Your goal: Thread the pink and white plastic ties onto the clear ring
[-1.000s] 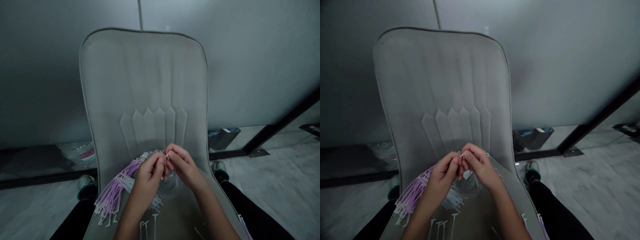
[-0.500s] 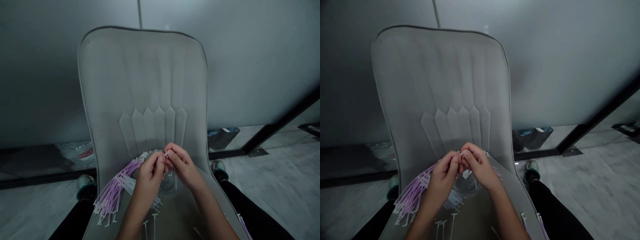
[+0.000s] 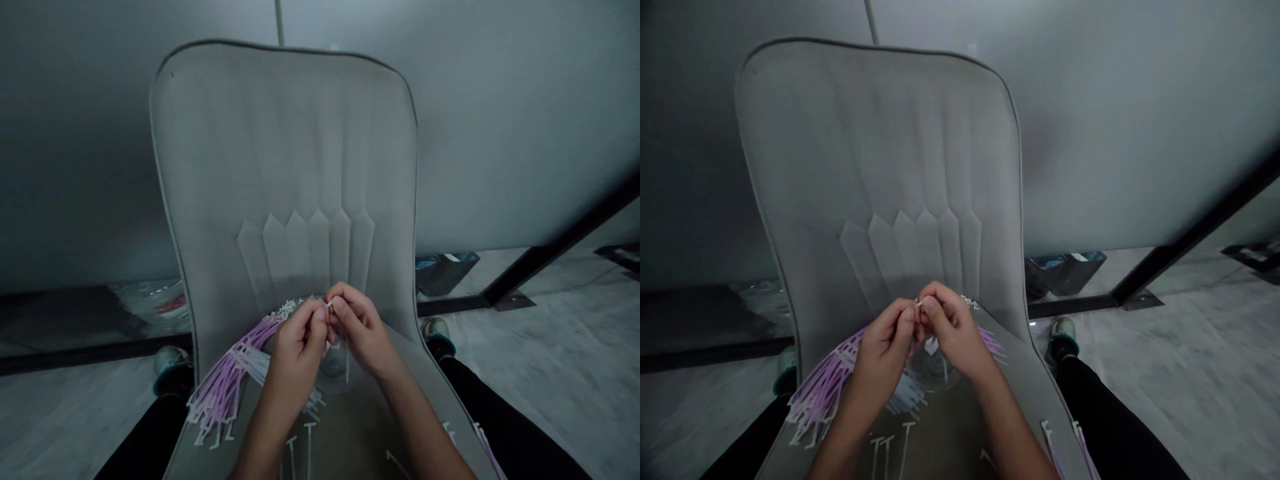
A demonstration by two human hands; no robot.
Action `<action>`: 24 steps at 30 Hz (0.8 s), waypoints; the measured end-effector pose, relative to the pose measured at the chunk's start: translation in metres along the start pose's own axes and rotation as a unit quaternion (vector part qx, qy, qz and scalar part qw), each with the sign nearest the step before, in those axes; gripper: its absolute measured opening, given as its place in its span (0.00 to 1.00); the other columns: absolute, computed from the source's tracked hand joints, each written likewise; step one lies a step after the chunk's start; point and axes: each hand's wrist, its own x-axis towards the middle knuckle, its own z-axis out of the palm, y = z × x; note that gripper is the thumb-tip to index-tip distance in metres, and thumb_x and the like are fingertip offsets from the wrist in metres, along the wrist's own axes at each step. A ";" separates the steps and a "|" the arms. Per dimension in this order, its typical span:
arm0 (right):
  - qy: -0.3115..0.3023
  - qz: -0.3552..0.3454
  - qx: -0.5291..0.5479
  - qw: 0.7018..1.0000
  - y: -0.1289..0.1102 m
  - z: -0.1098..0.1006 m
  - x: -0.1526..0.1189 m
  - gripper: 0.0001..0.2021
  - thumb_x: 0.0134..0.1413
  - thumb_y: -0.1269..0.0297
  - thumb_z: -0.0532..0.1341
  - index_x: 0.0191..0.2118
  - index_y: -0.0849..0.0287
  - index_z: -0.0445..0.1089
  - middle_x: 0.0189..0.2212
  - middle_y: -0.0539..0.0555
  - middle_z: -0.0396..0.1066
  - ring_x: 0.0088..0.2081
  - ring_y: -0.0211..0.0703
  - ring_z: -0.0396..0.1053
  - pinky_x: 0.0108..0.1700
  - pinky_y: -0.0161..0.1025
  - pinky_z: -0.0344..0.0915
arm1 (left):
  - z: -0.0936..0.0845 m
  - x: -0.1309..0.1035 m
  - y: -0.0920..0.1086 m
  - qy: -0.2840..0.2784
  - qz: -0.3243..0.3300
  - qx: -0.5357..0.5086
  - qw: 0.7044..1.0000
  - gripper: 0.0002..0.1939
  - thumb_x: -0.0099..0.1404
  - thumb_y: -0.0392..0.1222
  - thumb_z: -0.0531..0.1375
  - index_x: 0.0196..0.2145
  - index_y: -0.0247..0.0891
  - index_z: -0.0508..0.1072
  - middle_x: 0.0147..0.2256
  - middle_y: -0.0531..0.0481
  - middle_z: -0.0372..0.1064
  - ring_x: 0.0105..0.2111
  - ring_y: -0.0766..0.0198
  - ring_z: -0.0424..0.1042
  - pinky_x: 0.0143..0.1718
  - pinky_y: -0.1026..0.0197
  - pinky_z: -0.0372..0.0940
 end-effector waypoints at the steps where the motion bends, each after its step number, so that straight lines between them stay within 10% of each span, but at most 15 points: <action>1: 0.004 -0.002 -0.006 1.000 0.000 0.001 0.000 0.15 0.59 0.51 0.61 0.33 0.57 0.63 0.21 0.44 0.59 0.21 0.34 0.60 0.24 0.33 0.63 | 0.000 0.000 0.000 0.000 -0.001 0.003 1.000 0.18 0.72 0.48 0.49 0.26 0.39 0.63 0.21 0.57 0.57 0.20 0.69 0.57 0.22 0.66 0.52; 24: -0.007 0.016 0.056 0.998 -0.001 0.002 -0.001 0.13 0.58 0.53 0.62 0.33 0.58 0.64 0.20 0.44 0.58 0.22 0.34 0.57 0.25 0.32 0.60 | 0.000 0.003 0.000 0.021 0.012 -0.022 0.999 0.17 0.69 0.44 0.50 0.23 0.38 0.63 0.18 0.58 0.56 0.18 0.71 0.55 0.19 0.68 0.52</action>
